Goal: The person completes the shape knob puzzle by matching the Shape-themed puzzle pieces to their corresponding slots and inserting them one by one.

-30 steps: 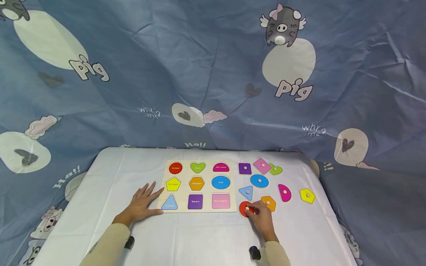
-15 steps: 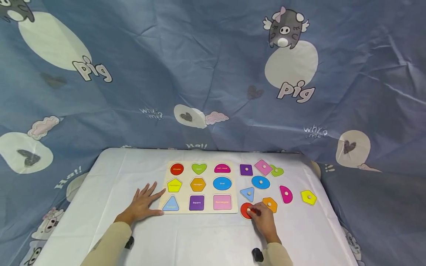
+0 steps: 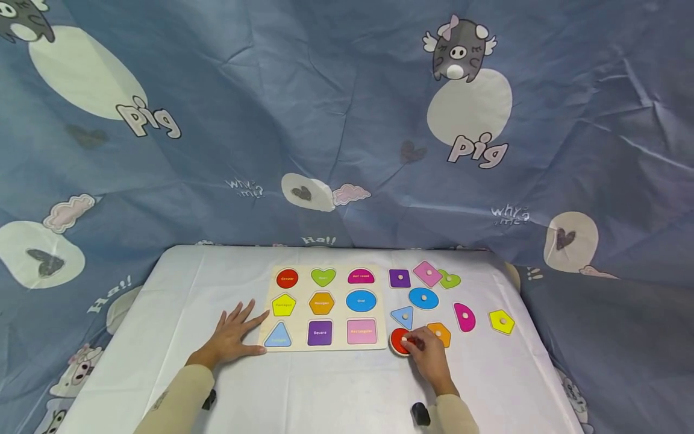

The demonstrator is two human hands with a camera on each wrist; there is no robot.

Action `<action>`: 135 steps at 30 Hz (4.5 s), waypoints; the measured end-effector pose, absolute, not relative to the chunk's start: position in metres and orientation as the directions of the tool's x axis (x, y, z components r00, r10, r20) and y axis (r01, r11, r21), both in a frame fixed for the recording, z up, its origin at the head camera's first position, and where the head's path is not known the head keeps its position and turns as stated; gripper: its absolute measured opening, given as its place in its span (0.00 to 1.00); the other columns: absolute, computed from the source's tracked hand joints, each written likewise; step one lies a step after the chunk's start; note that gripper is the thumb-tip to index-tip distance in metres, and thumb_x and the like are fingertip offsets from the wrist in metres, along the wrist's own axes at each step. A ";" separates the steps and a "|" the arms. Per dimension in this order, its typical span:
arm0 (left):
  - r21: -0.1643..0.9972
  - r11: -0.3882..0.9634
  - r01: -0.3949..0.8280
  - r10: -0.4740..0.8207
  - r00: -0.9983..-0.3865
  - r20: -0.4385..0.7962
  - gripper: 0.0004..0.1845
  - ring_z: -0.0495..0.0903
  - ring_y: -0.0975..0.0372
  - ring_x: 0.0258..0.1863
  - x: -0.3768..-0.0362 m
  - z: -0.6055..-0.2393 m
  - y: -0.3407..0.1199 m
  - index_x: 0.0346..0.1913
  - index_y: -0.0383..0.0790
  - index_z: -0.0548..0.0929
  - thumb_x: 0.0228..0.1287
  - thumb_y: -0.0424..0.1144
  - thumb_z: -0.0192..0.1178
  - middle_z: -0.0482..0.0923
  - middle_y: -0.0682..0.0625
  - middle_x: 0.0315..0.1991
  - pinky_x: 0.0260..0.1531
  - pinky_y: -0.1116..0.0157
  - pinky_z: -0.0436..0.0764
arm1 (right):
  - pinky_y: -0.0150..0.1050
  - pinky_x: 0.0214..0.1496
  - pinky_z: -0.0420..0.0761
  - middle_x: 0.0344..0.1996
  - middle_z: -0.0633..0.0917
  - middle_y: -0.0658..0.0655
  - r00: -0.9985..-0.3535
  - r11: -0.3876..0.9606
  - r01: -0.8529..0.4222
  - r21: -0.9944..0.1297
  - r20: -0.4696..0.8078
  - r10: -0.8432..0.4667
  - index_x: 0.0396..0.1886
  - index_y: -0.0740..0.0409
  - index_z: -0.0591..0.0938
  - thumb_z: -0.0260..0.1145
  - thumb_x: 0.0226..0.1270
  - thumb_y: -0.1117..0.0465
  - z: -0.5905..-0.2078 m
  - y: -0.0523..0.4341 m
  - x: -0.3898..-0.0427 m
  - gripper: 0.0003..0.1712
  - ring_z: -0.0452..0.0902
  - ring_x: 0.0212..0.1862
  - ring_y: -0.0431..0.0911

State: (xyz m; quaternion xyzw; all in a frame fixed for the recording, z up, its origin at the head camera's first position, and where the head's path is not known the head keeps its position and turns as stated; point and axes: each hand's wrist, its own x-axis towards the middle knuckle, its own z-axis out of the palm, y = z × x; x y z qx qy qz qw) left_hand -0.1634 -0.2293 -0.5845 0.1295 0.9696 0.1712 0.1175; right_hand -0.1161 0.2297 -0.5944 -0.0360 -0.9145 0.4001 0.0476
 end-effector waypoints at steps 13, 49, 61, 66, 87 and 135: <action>0.384 0.904 0.189 0.281 -0.939 -0.199 0.51 0.43 0.40 0.74 -0.163 -0.582 -0.229 0.71 0.54 0.66 0.42 0.68 0.68 0.48 0.39 0.76 0.68 0.36 0.37 | 0.34 0.39 0.77 0.32 0.80 0.51 -0.994 0.657 -0.059 -0.751 0.107 0.033 0.37 0.61 0.85 0.71 0.59 0.66 -0.571 0.203 -0.156 0.06 0.73 0.37 0.45; 0.427 0.884 0.188 0.260 -0.959 -0.116 0.51 0.43 0.42 0.74 -0.163 -0.597 -0.239 0.69 0.52 0.69 0.38 0.67 0.70 0.50 0.41 0.76 0.69 0.39 0.36 | 0.39 0.43 0.78 0.33 0.82 0.52 -0.961 0.598 -0.265 -0.756 0.155 -0.230 0.36 0.60 0.86 0.69 0.62 0.63 -0.532 0.070 -0.272 0.05 0.74 0.38 0.47; 0.449 0.882 0.144 0.233 -0.961 -0.149 0.51 0.42 0.44 0.75 -0.162 -0.598 -0.236 0.69 0.54 0.70 0.36 0.65 0.72 0.51 0.44 0.76 0.70 0.41 0.34 | 0.37 0.45 0.79 0.31 0.81 0.53 -0.953 0.608 -0.263 -0.749 0.105 -0.283 0.36 0.62 0.87 0.70 0.61 0.63 -0.542 0.021 -0.295 0.07 0.75 0.37 0.47; 0.467 0.872 0.145 0.238 -0.960 -0.145 0.50 0.43 0.44 0.75 -0.162 -0.598 -0.235 0.68 0.54 0.71 0.36 0.66 0.72 0.51 0.44 0.76 0.70 0.41 0.34 | 0.34 0.40 0.78 0.29 0.82 0.54 -0.952 0.617 -0.264 -0.742 0.098 -0.290 0.36 0.64 0.87 0.71 0.59 0.65 -0.550 0.005 -0.299 0.07 0.75 0.34 0.45; 0.456 0.877 0.154 0.243 -0.960 -0.143 0.50 0.43 0.45 0.75 -0.161 -0.599 -0.233 0.68 0.55 0.71 0.36 0.69 0.71 0.52 0.46 0.76 0.70 0.43 0.35 | 0.38 0.41 0.76 0.23 0.79 0.49 -0.988 0.689 -0.140 -0.711 0.054 -0.144 0.29 0.59 0.86 0.73 0.56 0.64 -0.583 -0.038 -0.295 0.03 0.72 0.30 0.42; 0.486 0.863 0.135 0.230 -0.963 -0.141 0.51 0.43 0.43 0.74 -0.159 -0.597 -0.235 0.67 0.53 0.72 0.34 0.66 0.73 0.52 0.43 0.75 0.70 0.41 0.34 | 0.49 0.51 0.80 0.42 0.81 0.62 -0.989 0.528 -0.139 -0.838 0.087 -0.123 0.50 0.64 0.81 0.70 0.60 0.66 -0.560 0.095 -0.264 0.18 0.77 0.44 0.54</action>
